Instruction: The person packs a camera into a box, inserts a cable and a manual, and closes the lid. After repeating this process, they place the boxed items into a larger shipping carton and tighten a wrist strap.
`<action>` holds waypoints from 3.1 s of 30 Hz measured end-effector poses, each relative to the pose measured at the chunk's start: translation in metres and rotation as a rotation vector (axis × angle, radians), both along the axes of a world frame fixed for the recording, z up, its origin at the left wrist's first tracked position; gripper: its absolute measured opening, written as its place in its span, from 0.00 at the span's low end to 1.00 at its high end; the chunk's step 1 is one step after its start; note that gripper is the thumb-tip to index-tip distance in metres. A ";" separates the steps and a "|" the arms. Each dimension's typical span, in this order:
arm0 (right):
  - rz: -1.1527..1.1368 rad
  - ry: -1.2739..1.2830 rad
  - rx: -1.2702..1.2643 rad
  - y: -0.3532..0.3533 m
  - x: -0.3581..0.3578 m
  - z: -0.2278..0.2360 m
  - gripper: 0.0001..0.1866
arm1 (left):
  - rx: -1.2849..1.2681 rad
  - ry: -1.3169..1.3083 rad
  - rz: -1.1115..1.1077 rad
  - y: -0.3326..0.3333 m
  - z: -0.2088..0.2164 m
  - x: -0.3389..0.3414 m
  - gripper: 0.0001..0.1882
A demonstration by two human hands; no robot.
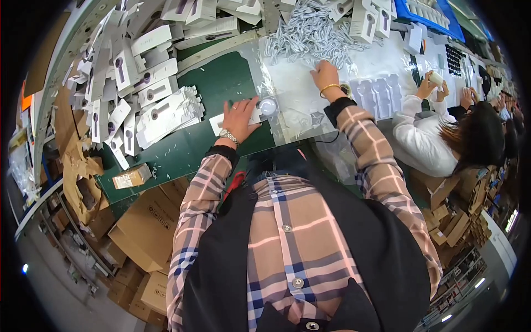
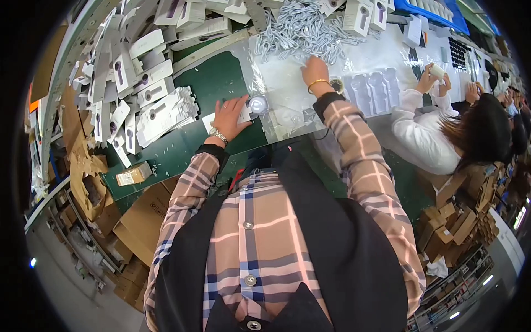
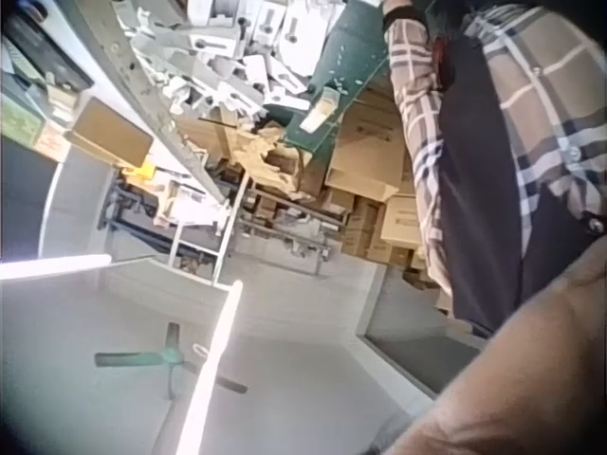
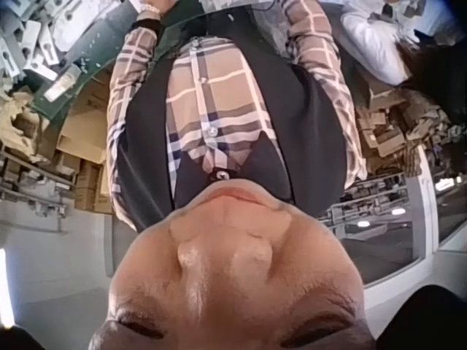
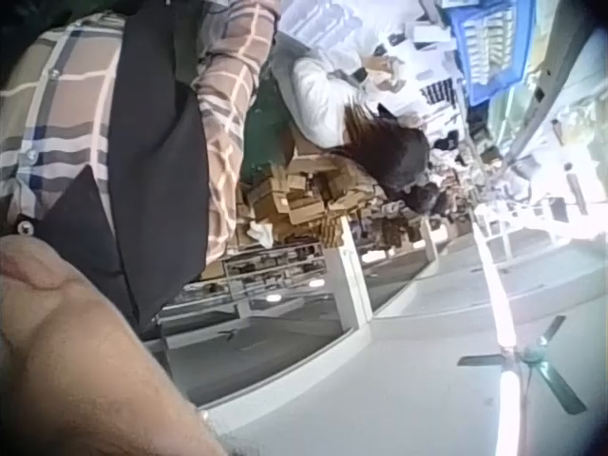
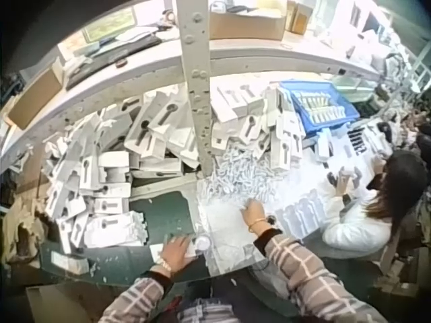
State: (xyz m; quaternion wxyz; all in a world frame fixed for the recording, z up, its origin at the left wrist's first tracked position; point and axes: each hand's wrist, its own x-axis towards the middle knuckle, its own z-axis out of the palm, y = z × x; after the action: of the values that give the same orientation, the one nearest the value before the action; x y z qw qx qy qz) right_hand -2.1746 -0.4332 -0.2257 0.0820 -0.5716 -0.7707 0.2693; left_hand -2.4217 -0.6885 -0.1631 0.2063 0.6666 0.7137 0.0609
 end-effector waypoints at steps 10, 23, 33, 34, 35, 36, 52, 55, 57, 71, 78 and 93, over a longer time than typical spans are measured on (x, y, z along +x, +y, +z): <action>0.166 0.588 -0.423 -0.159 -0.023 0.093 0.18 | -0.053 -0.840 0.285 0.024 0.022 0.037 0.20; 0.290 0.575 -0.267 -0.190 -0.021 0.085 0.26 | -0.070 -0.865 0.062 0.001 -0.015 0.029 0.12; -0.003 0.963 -0.621 -0.163 -0.020 0.038 0.16 | 0.156 -0.027 -0.016 -0.009 0.004 0.004 0.38; -0.011 0.964 -0.622 -0.164 -0.023 0.039 0.16 | 0.092 0.018 -0.041 -0.008 0.002 0.003 0.42; 0.121 0.797 -0.466 -0.164 -0.025 0.040 0.15 | 0.088 0.016 -0.047 -0.007 -0.001 0.001 0.42; 0.248 0.625 -0.310 -0.162 -0.025 0.042 0.14 | 0.074 -0.002 -0.046 -0.006 -0.003 -0.001 0.43; 0.637 0.232 0.045 -0.115 -0.019 0.054 0.10 | 0.022 -0.112 0.122 -0.005 -0.024 0.003 0.42; 0.664 0.294 0.064 -0.114 -0.036 0.051 0.09 | 0.031 -0.101 0.112 -0.002 -0.022 0.005 0.41; 0.693 0.347 0.123 -0.114 -0.049 0.046 0.09 | 0.027 -0.103 0.115 -0.001 -0.021 0.006 0.41; 0.845 0.157 0.436 -0.136 -0.073 0.036 0.08 | 0.035 -0.086 0.084 -0.001 -0.026 0.007 0.42; 0.690 0.215 0.478 -0.146 -0.069 0.048 0.10 | -0.017 -0.049 0.099 0.000 -0.025 0.008 0.43; 0.388 0.571 0.335 -0.191 -0.081 0.127 0.11 | 0.361 -0.362 0.489 0.008 0.020 0.023 0.40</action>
State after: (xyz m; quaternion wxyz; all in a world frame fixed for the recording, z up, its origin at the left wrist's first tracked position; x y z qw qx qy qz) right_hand -2.2560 -0.6246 -0.0983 0.3334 -0.2958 -0.8440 0.2984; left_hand -2.3987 -0.6803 -0.1433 0.1877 0.4803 0.7816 0.3510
